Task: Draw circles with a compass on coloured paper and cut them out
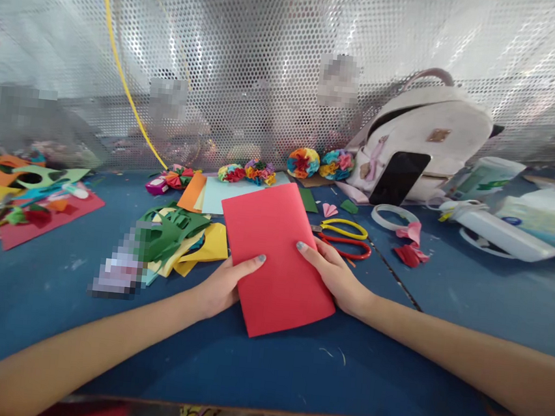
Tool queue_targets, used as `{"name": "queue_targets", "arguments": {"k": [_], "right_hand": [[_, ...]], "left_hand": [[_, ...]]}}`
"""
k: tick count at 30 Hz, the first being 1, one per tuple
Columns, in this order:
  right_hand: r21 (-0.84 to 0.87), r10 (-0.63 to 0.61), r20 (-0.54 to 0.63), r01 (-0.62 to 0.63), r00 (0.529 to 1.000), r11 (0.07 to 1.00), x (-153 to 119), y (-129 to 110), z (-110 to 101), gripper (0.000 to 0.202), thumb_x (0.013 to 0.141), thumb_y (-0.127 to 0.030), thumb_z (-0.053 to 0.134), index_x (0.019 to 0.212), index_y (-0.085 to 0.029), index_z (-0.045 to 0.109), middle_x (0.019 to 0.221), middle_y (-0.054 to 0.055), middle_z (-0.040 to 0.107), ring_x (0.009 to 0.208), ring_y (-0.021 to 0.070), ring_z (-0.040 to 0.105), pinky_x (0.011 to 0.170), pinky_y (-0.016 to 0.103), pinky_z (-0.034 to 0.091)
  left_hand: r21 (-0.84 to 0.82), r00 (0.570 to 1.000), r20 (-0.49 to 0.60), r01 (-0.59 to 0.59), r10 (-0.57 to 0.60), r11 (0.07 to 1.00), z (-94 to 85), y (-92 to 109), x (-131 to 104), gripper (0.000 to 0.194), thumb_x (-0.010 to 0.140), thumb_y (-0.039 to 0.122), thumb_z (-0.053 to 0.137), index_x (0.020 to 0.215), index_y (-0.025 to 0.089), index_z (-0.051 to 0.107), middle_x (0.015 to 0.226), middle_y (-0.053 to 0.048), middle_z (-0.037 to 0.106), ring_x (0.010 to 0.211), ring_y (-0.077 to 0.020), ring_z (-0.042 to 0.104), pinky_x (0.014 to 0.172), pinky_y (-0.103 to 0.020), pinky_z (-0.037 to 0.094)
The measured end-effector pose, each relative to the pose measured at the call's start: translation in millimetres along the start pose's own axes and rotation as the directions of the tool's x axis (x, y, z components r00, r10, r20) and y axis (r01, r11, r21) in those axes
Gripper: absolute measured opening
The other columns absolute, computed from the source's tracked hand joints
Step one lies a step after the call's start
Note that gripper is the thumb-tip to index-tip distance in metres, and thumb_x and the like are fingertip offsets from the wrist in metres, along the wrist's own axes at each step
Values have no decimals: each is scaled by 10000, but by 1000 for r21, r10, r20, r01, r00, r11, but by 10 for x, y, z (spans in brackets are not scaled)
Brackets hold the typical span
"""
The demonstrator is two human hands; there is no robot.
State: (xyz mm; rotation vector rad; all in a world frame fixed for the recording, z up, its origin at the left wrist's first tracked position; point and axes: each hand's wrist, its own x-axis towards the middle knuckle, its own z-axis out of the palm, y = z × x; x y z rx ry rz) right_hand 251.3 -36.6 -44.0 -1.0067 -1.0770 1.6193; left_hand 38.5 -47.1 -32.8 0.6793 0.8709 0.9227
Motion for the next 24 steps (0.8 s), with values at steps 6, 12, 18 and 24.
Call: {"name": "queue_targets", "arguments": {"k": [6,12,18,24], "right_hand": [[-13,2,-1,-2,1000,1000,-2,-18,12,457,911,-517,749,1293,-269,704,1163,86,815,912,272,801,776,382,672],[-2,4,-11,-4,1000,1000,-15,-35,27,470,891,-503,788,1284,-260,700,1152,85,815,899,258,801,748,355,672],[-16,-13,-12,13,1000,1000,-19,-32,39,462,890,-488,790,1283,-261,703,1160,86,813,906,266,799,771,377,674],[-88,-36,26,38,999,995,19,-96,-26,462,819,-538,846,1166,-246,758,1082,78,824,858,244,784,722,335,643]], "left_hand": [[13,1000,-6,8,-8,1000,-10,-5,3,605,875,250,837,1438,208,619,1226,-135,802,1128,-319,773,1086,-472,579],[28,1000,1,6,-6,1000,6,4,-5,588,855,257,857,1398,185,644,1206,-138,808,1128,-323,771,1078,-477,583],[58,1000,24,-14,12,998,46,6,-35,607,790,298,914,1337,162,687,1176,-143,815,1151,-353,758,1084,-503,573],[110,995,26,-97,94,989,72,-20,-57,637,776,349,919,1347,182,691,1236,-135,797,1204,-358,729,1104,-500,551]]}}
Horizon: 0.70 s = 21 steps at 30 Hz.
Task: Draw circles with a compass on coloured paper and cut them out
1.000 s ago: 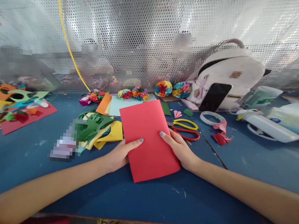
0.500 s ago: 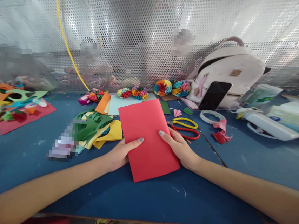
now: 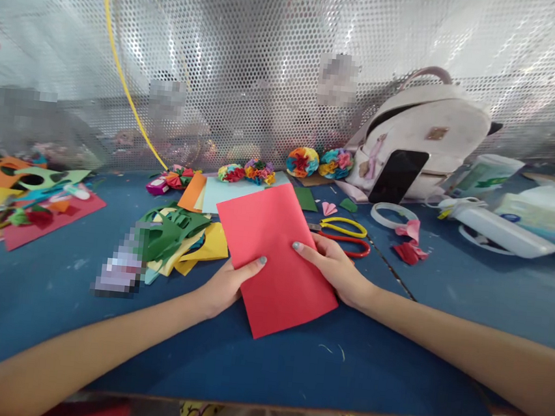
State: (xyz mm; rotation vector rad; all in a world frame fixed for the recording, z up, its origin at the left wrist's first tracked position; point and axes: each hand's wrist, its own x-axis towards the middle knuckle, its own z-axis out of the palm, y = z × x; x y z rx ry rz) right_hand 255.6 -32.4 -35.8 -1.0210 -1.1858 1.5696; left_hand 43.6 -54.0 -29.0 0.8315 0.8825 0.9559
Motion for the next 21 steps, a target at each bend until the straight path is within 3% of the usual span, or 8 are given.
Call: {"name": "queue_targets", "arguments": {"k": [5,9,13,19,21], "right_hand": [[-197,-63,52,72,997,978,105,-98,-181,473,772,-649,831,895,-193,799,911,64,811,759,198,725,670,306,571],[-274,-91,73,107,993,956,201,-151,-305,466,688,-636,886,783,-187,806,801,34,780,736,185,677,686,313,530],[-334,-138,68,153,988,930,251,-173,-351,456,666,-618,898,625,-192,743,649,-11,678,632,145,555,605,294,432],[-342,-166,85,185,983,921,228,-220,-311,468,748,-668,818,813,-204,813,814,33,763,744,195,639,687,325,505],[-332,-177,81,194,981,923,220,-229,-302,477,731,-676,825,768,-201,794,779,28,750,715,185,628,672,321,500]], "left_hand": [[80,994,-46,-92,96,993,-133,-8,70,621,795,388,895,1352,200,693,1300,-119,773,1282,-369,676,1124,-497,520],[159,985,-70,-148,160,976,-229,-3,121,574,822,383,879,1342,214,703,1320,-103,765,1330,-360,639,1161,-463,473],[194,983,-62,-156,171,968,-220,13,109,592,830,375,875,1369,222,685,1309,-93,770,1323,-351,643,1147,-450,483],[179,993,-35,-107,115,978,-175,28,54,654,799,396,891,1389,216,673,1305,-122,772,1277,-388,677,1098,-504,527],[178,994,-27,-103,110,979,-166,22,41,654,797,397,894,1388,222,674,1308,-118,771,1283,-380,676,1105,-501,527]]}}
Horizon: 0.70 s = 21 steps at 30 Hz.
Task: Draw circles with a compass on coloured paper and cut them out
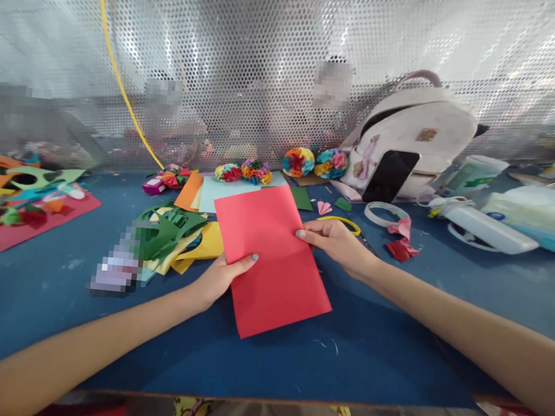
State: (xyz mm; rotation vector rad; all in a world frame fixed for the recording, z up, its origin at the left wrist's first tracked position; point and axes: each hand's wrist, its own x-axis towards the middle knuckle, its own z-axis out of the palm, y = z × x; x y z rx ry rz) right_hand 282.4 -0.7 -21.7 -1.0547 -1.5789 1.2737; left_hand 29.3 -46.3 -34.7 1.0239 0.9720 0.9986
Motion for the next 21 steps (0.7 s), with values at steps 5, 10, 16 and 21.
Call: {"name": "queue_targets", "arguments": {"k": [5,10,16,21], "right_hand": [[16,-23,-29,23,999,1000,-4,-8,8,493,718,-685,833,665,-206,730,660,-2,674,652,163,575,644,315,475],[39,-23,-23,24,999,999,-12,-32,-8,467,758,-661,825,767,-197,766,749,27,728,725,183,633,704,328,512],[48,-53,-34,55,998,997,9,-36,-29,500,723,-687,846,691,-200,737,701,11,688,676,162,582,673,313,483],[56,-82,-53,85,995,995,11,-55,-41,512,736,-673,850,632,-197,692,646,-10,630,619,132,515,608,283,431]], "left_hand": [[29,1000,3,-8,8,1000,27,6,-19,617,816,406,879,1375,232,684,1312,-95,772,1314,-367,657,1139,-486,505],[71,998,63,-10,6,997,67,53,-57,661,795,403,896,1394,231,676,1248,-100,798,1274,-385,682,1091,-497,539],[113,996,89,-34,24,993,79,55,-71,660,800,440,885,1395,248,674,1283,-86,787,1324,-382,651,1125,-488,514],[153,993,113,-32,15,988,51,33,-57,664,783,502,885,1358,229,697,1326,-107,767,1315,-404,652,1122,-508,515]]}}
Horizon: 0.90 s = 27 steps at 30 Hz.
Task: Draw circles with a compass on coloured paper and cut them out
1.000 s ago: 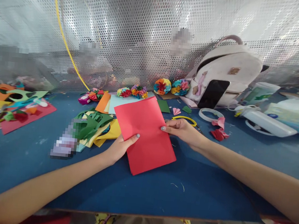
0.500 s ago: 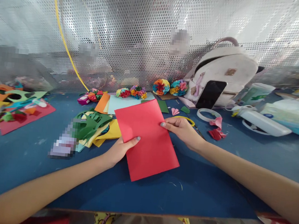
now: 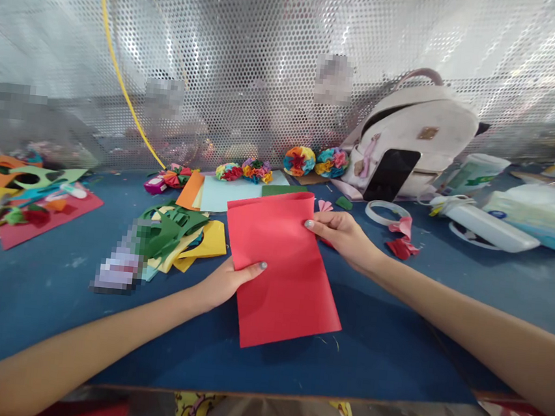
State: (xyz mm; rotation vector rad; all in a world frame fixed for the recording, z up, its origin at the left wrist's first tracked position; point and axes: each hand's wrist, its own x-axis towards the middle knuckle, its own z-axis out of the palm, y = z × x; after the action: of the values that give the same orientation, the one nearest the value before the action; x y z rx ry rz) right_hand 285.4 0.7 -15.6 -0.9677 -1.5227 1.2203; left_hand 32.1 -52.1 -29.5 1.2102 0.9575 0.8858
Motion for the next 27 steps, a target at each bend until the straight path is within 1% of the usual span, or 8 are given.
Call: {"name": "queue_targets", "arguments": {"k": [3,6,8,11,15,17,21,27], "right_hand": [[12,-6,-2,6,1000,1000,6,-1,-11,508,738,-656,859,618,-195,685,641,-11,629,615,131,526,605,277,444],[45,6,3,-6,1000,999,32,9,-29,504,726,-707,840,767,-211,762,755,15,717,719,171,639,699,298,533],[57,22,16,-23,1000,998,54,11,-53,512,711,-712,848,832,-219,784,800,27,745,770,188,678,739,309,565],[46,40,40,-42,998,998,73,3,-97,472,699,-660,886,789,-209,784,763,27,736,710,169,662,690,291,561],[39,14,31,-15,999,999,67,-17,-123,448,737,-620,883,671,-205,728,702,4,685,650,131,603,624,254,515],[45,-1,24,0,1000,999,64,-30,-119,455,737,-632,878,677,-208,725,705,-2,683,654,128,600,630,250,518],[56,-11,45,8,999,998,60,-63,-112,453,732,-661,870,798,-222,779,795,12,746,714,149,662,698,270,568],[56,-54,24,52,998,997,30,-78,-121,382,762,-601,878,704,-236,779,721,4,743,713,163,693,747,291,601]], "left_hand": [[21,1000,15,1,-2,1000,-15,-12,6,671,768,558,881,1322,219,712,1371,-111,743,1341,-407,633,1140,-514,502],[33,998,55,7,-9,999,-24,-21,15,702,735,619,884,1287,215,726,1382,-116,737,1330,-414,641,1119,-529,522],[41,997,75,7,-10,999,-28,-24,20,694,728,647,878,1254,216,739,1386,-112,735,1330,-413,643,1117,-531,526],[55,996,91,3,-7,999,-31,-24,22,652,724,661,874,1185,215,759,1378,-107,741,1337,-412,638,1124,-528,524],[62,995,98,5,-11,998,-38,-23,22,601,734,659,865,1124,213,766,1382,-104,739,1332,-410,644,1119,-528,529],[63,995,95,3,-9,998,-44,-28,28,591,740,657,860,1120,214,763,1401,-100,728,1345,-406,636,1132,-524,520],[72,995,98,10,-17,997,-57,-45,49,634,729,654,867,1168,214,745,1375,-107,742,1341,-412,640,1130,-537,521],[87,993,121,-2,-9,996,-74,-66,62,654,737,660,859,1200,216,736,1362,-109,748,1332,-409,646,1120,-534,529]]}}
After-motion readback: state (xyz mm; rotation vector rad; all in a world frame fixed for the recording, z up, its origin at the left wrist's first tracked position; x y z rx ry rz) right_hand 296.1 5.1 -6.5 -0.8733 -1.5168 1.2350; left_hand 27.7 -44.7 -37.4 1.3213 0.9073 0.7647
